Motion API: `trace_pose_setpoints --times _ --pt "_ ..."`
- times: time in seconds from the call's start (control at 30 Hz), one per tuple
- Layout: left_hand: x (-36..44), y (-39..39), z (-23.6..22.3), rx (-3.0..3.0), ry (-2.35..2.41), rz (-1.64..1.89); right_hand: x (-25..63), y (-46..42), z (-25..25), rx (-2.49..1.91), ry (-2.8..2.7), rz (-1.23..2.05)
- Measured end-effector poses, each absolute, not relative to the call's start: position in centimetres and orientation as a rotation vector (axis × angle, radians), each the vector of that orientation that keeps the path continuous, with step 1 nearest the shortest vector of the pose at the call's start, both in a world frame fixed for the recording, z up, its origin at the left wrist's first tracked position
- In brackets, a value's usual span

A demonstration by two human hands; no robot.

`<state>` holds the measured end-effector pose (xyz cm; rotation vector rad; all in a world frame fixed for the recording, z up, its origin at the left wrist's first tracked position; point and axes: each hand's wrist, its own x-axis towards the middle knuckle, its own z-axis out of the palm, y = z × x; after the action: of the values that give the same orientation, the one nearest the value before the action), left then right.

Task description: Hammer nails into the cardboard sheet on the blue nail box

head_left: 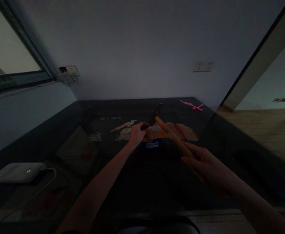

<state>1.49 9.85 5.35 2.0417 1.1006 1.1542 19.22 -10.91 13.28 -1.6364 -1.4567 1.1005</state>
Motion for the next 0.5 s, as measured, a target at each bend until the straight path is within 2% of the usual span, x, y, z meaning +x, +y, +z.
trace_pose_setpoints --times 0.5 --pt "1.49 9.88 5.47 2.088 1.096 1.152 19.03 -10.47 12.98 -1.632 -1.482 1.108"
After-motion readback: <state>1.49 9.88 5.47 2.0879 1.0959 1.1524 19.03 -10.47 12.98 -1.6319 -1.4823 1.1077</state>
